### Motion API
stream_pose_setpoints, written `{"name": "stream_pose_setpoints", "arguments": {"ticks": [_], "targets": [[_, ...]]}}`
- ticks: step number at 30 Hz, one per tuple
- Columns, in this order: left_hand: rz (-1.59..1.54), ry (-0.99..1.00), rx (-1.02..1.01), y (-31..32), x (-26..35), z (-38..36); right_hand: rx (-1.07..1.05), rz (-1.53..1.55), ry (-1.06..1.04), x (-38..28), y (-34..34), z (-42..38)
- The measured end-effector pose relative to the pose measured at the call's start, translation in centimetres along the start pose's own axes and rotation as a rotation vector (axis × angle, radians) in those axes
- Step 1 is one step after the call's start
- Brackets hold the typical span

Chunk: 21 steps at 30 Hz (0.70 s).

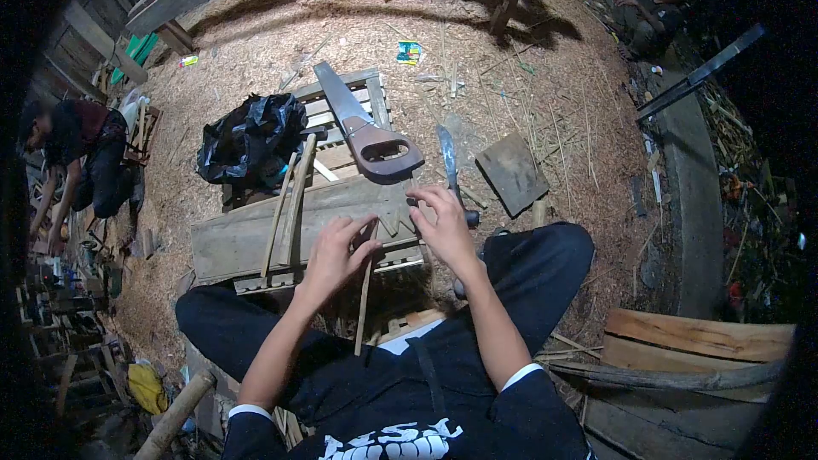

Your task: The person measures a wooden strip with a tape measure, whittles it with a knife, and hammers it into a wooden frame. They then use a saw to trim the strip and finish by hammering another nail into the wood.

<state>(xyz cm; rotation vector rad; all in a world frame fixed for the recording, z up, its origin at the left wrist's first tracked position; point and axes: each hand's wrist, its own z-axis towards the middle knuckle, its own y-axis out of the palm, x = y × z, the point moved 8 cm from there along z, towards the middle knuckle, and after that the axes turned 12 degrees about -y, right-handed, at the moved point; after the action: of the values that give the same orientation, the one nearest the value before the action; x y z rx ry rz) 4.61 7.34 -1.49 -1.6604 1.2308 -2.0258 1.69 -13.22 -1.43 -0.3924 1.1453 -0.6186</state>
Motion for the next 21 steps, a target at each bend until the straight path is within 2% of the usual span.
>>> {"name": "stream_pose_setpoints", "arguments": {"ticks": [2,4,21], "targets": [[0.086,-0.014,-0.009,0.0,-0.1,0.1,-0.017,0.004,0.016,-0.2,0.1,-0.1],[0.144,0.07,0.065,-0.5,0.5,0.0,-0.022,0.01,0.035,-0.1,0.1,-0.2],[0.126,0.004,0.017,0.0,0.0,-0.3,0.002,0.025,0.065,0.0,1.2,-1.0]]}}
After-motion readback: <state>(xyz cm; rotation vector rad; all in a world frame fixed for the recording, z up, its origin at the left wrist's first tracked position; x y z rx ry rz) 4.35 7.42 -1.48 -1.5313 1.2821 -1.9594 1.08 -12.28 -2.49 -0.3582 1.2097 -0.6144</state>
